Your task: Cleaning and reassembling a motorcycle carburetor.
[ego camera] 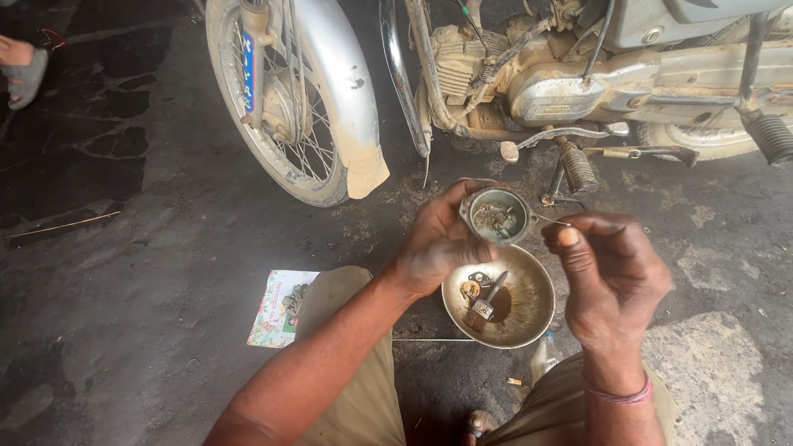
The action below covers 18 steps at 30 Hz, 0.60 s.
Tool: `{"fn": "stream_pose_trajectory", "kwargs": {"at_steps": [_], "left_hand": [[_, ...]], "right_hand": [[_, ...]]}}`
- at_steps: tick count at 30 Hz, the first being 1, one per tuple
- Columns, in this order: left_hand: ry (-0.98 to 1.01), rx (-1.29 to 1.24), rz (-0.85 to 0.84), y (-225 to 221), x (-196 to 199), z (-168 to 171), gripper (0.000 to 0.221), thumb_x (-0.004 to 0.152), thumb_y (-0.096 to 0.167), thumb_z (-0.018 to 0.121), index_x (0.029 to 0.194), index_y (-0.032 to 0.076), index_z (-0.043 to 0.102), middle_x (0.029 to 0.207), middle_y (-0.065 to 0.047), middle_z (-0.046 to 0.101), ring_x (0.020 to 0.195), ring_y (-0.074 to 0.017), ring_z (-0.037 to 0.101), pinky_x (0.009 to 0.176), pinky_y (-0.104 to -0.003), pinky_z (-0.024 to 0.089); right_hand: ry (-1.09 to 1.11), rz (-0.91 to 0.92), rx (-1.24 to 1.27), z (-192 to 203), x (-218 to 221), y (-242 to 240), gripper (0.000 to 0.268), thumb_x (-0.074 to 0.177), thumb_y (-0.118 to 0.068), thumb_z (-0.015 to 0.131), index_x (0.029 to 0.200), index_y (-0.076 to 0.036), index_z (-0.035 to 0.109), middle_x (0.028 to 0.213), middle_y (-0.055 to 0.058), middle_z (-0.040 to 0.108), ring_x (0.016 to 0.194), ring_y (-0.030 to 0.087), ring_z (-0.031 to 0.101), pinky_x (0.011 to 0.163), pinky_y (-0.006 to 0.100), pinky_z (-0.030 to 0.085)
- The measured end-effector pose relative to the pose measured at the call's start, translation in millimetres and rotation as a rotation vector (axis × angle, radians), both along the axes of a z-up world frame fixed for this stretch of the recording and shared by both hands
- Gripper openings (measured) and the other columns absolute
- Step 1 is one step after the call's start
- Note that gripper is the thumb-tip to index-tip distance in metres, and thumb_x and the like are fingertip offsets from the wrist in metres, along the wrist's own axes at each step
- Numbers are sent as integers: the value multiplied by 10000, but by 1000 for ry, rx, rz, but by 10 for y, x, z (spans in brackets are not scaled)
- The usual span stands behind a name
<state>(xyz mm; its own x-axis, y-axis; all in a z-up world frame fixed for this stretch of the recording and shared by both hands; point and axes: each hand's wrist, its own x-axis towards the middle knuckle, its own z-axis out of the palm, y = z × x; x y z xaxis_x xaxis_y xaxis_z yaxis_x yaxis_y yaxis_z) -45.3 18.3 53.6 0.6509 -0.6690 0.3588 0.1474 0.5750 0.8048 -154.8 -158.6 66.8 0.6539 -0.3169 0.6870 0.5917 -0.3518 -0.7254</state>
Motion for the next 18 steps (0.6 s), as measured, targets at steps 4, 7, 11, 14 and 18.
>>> {"fn": "stream_pose_trajectory", "kwargs": {"at_steps": [4,7,11,14,18], "left_hand": [[-170,79,50,71,-43,68,890,697,340,973,1406,56,516,1317,-76,632,1302,-186,609,1192,-413,519],[-253,125,85,91,-73,102,896,689,370,957,1410,62,524,1313,-73,641,1335,-190,616,1231,-416,517],[-327,164,75,254,-460,403,803,723,351,959,1359,77,552,1289,-84,651,1307,-210,651,1222,-450,550],[-463,41,-33,470,-796,723,584,903,317,906,1322,150,536,1322,-36,644,1257,-145,624,1146,-339,529],[-439,86,-6,605,-1057,1025,570,907,314,892,1311,133,534,1301,-44,647,1232,-152,631,1122,-342,537]], "right_hand": [[26,16,135,103,-82,70,70,1082,-53,700,1102,0,659,993,114,740,903,137,716,826,269,618],[31,-19,69,44,-42,18,76,1066,-38,698,1125,-1,666,976,136,737,904,161,726,823,288,629],[-128,105,80,-33,-40,-279,24,1094,-31,689,1090,-8,683,988,152,738,888,184,747,795,303,659],[-92,9,82,-42,-120,-363,66,1119,-19,679,1067,18,664,1016,162,731,914,191,744,810,312,651],[-5,-19,242,-277,-67,-429,60,1119,6,674,1067,25,651,1000,163,728,900,199,727,822,328,613]]}}
